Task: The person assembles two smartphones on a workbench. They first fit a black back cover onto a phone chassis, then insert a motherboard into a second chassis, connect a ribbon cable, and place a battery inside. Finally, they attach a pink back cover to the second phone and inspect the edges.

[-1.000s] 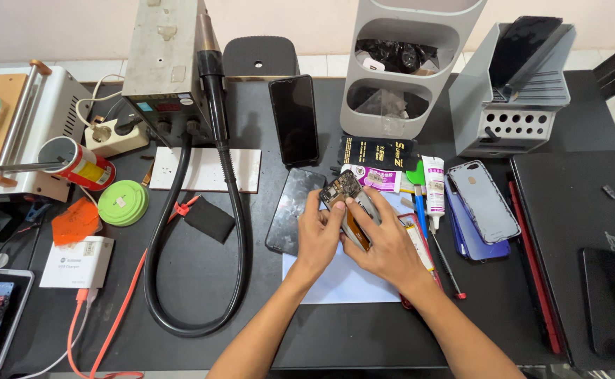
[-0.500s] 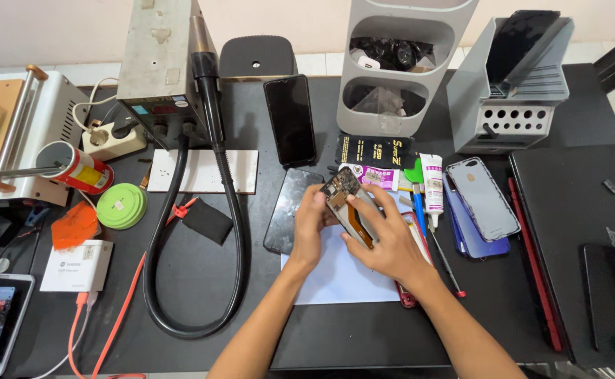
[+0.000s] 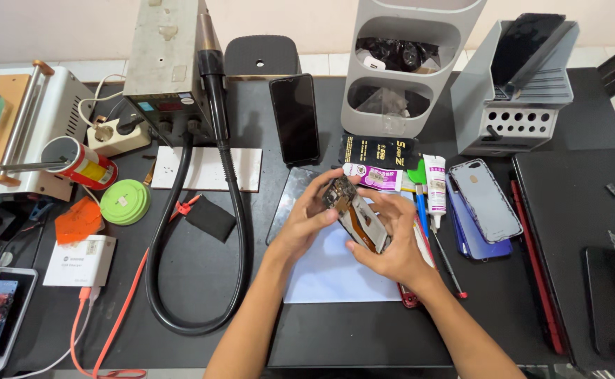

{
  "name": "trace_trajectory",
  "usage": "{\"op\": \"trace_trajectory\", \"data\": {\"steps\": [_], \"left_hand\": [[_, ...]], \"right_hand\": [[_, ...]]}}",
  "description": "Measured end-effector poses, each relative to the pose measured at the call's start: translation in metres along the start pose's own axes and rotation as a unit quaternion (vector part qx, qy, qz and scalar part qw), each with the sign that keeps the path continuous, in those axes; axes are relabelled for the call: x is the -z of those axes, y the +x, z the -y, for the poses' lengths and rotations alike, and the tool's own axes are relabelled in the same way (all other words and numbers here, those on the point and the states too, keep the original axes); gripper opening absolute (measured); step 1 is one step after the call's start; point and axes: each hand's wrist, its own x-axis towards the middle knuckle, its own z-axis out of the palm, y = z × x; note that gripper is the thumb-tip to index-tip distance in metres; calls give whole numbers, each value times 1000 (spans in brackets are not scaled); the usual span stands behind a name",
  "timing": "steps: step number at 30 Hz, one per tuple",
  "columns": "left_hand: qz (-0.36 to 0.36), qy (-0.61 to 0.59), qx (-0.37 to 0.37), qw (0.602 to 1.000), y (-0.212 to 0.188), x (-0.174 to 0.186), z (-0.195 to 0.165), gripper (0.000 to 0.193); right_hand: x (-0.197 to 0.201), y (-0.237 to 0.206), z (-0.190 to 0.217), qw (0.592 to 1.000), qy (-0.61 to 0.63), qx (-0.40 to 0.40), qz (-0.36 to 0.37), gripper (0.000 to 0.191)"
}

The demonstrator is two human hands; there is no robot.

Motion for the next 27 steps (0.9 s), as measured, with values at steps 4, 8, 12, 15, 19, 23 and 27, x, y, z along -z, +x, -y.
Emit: {"op": "trace_trajectory", "data": {"steps": [4,8,12,15,19,23,27], "left_hand": [[-17,-22,5,1000,1,1,6,77],[-18,-21,1,1000,1,3,7,79],[-21,-9,7,1000,0,0,4,78],[-20,-6,10,1000,-1,-2,1,77],[-13,3,18,1000,-2,-2,0,76],[1,0,18,1000,0,-2,0,75],[1,-3,19,1000,-1,-2,1,75]], "right_hand": [[3,3,11,995,-89,-53,9,81],[4,10,18,984,-178,-4,17,77],[3,10,19,982,-185,0,28,76],[4,9,18,981,-192,-5,33,78],[6,6,15,980,-188,-45,45,80],[6,4,11,979,-195,-20,48,81],[8,5,8,978,-201,1,47,79]]}}
